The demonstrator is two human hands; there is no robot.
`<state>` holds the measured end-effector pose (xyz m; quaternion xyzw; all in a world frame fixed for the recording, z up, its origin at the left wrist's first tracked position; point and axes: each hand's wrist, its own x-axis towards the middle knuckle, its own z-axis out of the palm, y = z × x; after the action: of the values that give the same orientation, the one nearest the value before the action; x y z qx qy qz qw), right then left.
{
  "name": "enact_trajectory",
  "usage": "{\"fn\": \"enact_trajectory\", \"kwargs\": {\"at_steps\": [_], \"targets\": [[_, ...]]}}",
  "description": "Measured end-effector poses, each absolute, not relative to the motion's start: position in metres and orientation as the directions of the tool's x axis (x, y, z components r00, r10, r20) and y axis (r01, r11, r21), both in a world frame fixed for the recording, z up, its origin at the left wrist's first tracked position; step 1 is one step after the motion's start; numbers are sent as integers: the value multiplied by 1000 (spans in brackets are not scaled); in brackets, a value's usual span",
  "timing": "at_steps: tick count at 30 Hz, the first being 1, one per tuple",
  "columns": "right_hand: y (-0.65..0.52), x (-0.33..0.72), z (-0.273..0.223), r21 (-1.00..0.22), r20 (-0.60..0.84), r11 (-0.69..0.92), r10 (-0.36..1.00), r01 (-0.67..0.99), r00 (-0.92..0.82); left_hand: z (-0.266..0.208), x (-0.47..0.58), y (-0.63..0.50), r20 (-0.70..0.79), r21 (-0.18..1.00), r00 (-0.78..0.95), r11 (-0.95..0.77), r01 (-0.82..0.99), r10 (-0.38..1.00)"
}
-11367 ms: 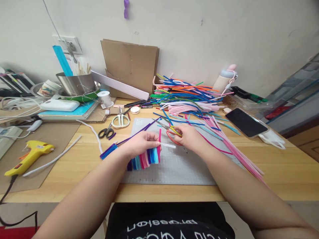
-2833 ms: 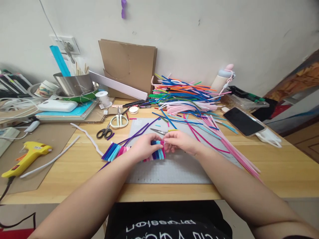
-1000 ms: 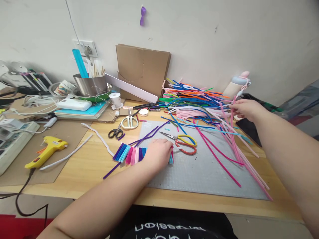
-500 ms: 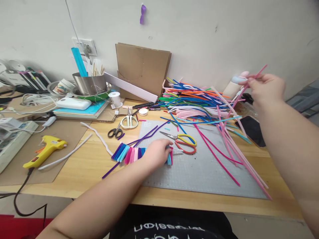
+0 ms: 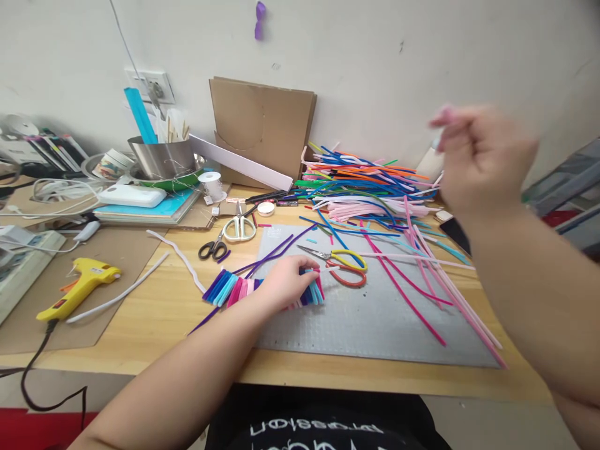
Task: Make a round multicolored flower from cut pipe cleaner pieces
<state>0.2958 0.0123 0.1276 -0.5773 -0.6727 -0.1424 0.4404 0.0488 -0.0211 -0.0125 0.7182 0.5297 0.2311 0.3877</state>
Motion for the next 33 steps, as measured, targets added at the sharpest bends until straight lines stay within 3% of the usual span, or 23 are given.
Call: {"fn": "enact_trajectory", "kwargs": {"at_steps": [2, 5, 8, 14, 19, 24, 33], "targets": [[-11, 270, 105, -288, 705, 433, 700, 854, -117, -13, 47, -19, -82, 834, 324, -113, 539, 942], [-37, 240, 66, -490, 369, 437, 888, 754, -274, -16, 47, -15, -35, 903, 314, -105, 416, 949], [-49, 222, 33, -675, 115, 326, 933, 662, -342, -15, 47, -14, -5, 966, 321, -79, 248, 947], [-46, 215, 0, -820, 188, 262, 963, 508, -194, -6, 48, -17, -20, 999, 312, 5, 47, 950], [-47, 217, -9, -938, 97, 151, 979, 313, -180, -5, 51, -19, -11, 1000, 305, 4, 27, 952], [-45, 212, -17, -958, 162, 179, 982, 223, -92, -5, 54, -21, -9, 1000, 310, 14, -14, 951], [-48, 206, -16, -991, 115, 119, 991, 60, -62, -7, 53, -21, 14, 1000, 337, -16, 4, 941]]}}
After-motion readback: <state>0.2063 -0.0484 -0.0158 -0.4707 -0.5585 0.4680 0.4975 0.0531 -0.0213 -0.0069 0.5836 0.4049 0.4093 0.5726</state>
